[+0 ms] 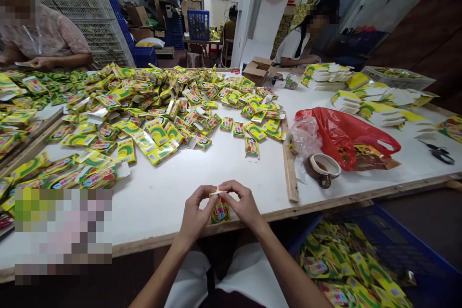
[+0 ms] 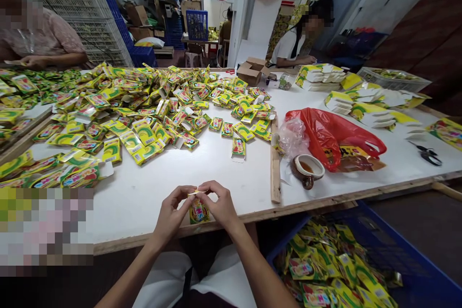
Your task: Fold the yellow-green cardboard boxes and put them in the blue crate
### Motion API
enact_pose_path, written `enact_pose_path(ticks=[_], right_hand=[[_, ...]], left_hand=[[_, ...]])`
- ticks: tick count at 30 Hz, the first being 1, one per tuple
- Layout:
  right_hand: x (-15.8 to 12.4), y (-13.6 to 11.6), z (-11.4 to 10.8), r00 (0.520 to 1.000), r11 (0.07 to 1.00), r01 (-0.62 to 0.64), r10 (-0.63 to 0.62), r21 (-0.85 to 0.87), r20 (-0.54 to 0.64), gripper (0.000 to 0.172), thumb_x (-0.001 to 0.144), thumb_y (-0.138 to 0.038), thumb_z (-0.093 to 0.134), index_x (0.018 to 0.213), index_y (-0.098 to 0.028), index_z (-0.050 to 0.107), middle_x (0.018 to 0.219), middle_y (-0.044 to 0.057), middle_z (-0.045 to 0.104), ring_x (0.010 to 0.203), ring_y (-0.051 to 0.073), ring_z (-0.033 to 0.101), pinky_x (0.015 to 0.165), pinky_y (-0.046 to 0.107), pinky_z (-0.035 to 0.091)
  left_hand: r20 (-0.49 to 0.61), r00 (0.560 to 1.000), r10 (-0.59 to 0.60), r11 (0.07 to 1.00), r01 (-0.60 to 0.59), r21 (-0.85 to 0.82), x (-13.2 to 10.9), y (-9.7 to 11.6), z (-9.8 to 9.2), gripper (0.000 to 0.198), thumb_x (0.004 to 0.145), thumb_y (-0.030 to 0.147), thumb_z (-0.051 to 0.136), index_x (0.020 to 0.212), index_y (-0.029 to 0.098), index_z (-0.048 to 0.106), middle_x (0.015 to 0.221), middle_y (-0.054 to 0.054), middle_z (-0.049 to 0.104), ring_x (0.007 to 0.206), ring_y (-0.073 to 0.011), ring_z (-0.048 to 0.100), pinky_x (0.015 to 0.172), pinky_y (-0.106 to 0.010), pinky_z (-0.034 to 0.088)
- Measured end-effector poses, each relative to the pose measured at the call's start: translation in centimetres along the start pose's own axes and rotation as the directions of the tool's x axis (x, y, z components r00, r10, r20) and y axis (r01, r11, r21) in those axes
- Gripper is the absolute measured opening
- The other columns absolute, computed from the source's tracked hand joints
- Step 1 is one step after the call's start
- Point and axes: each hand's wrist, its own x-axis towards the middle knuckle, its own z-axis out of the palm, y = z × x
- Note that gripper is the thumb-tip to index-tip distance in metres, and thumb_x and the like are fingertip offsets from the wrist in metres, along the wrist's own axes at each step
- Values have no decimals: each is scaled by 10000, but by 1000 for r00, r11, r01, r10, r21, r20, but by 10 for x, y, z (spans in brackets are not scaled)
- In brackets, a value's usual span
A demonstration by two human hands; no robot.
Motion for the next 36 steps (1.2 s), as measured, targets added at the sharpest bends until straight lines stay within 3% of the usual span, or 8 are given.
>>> enact_pose_path(ticks=[11,21,23,25,28,30,33,36], right_hand=[[7,-10,6,990,993,-110,107,-33,-87,147,833,-289,592,798,-168,667,740,22,670,695,155,605,669,263,484],[-7,-5,11,993,995,-91,94,39,-75,98,808,-264,606,802,-188,668,805,35,684,786,179,633,733,285,499],[-14,-20,-15,985,992,-110,102,-57,-136,123,817,-285,583,795,-192,661,822,40,687,808,186,631,746,287,494],[-26,-41,-62,969,952,-195,150,-236,-196,166,835,-328,553,804,-199,652,827,42,690,802,194,629,729,287,486],[-40,-63,-138,939,736,-343,281,-584,-197,192,811,-382,570,762,-215,652,757,37,689,712,211,622,662,299,471],[-34,-60,-161,940,634,-340,256,-694,-227,201,801,-389,572,757,-215,663,810,54,697,762,231,630,717,328,476],[3,-23,-142,965,628,-258,131,-734,-227,203,832,-303,533,847,-182,694,1141,121,635,1084,260,560,946,375,406],[53,23,-99,974,574,-226,150,-787,-171,263,817,-161,528,1037,-169,671,1434,134,390,1325,299,322,1049,461,282]], left_hand=[[-101,994,-44,999,43,-14,9,4,4,134,818,286,581,854,168,632,803,-25,663,755,-149,603,702,-249,480],[-59,997,57,998,-55,35,-6,-9,-2,144,832,273,581,896,187,676,987,-67,659,962,-194,610,857,-309,477],[-83,994,69,997,-65,50,-9,-10,-4,183,841,279,569,983,197,652,1076,-77,633,1001,-197,599,871,-318,472],[-119,993,13,999,-9,34,-11,-12,-6,248,852,296,552,1079,207,597,1108,-81,620,965,-189,612,854,-325,478],[-121,989,-80,995,87,53,-10,-15,-7,221,858,331,536,1028,201,591,1012,-66,645,875,-180,626,818,-322,477],[-72,993,-89,990,96,99,-7,-16,-5,197,855,346,533,960,197,609,938,-54,653,844,-180,622,789,-311,473],[-25,995,-95,985,97,140,-5,-16,-4,204,851,359,529,939,196,616,896,-48,655,826,-180,616,772,-306,470],[-50,991,-126,981,132,142,-7,-16,-7,227,848,379,522,936,190,615,900,-54,657,836,-188,621,773,-313,477]])
